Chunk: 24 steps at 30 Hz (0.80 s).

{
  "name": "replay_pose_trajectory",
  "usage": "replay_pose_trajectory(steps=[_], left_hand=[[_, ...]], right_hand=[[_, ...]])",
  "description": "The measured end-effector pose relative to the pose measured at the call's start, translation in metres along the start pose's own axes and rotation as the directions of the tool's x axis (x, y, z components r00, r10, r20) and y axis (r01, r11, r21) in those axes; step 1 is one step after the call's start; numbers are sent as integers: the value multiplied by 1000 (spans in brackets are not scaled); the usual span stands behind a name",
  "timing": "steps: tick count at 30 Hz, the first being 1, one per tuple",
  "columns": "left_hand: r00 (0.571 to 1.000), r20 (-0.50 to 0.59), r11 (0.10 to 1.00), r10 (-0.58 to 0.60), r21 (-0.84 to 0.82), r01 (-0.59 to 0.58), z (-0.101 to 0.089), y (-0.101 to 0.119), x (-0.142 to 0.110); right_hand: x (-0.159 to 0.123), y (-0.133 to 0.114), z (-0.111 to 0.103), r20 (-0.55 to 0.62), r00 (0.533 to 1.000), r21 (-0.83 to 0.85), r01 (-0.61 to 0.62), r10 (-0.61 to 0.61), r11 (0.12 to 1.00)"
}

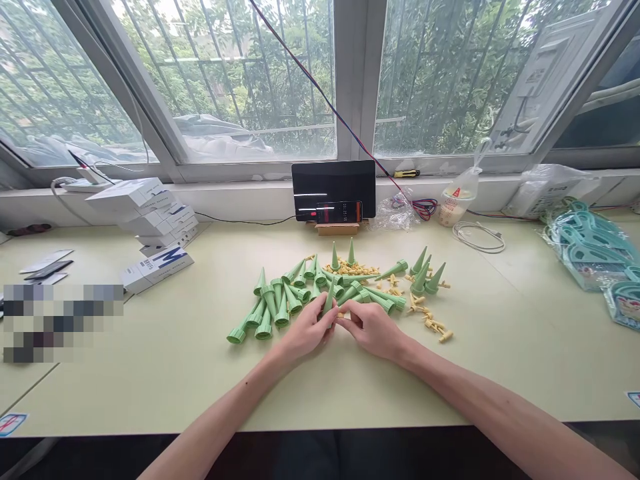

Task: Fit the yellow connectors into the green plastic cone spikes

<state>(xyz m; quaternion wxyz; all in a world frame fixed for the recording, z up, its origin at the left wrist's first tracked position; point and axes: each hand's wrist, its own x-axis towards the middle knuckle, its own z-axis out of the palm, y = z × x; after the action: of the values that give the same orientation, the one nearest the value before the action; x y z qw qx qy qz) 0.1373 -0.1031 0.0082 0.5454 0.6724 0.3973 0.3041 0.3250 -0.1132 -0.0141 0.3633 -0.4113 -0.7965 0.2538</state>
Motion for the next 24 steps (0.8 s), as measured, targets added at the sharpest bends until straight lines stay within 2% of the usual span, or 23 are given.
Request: replay_pose_trajectory(steps=[8,15,24], left_hand=[[1000,8,999,8,38,-8,0,-2,-1],[1000,13,1000,4,7,-4,0,-2,0],[1000,21,1000,2,-29,-1,3,3,-1]], right_hand=[[1,-2,-1,17,998,-4,57,-57,998],[1,-1,-1,44,996,-49,82,-80,995],[1,-4,-1,99,994,-171,71,-55,983]])
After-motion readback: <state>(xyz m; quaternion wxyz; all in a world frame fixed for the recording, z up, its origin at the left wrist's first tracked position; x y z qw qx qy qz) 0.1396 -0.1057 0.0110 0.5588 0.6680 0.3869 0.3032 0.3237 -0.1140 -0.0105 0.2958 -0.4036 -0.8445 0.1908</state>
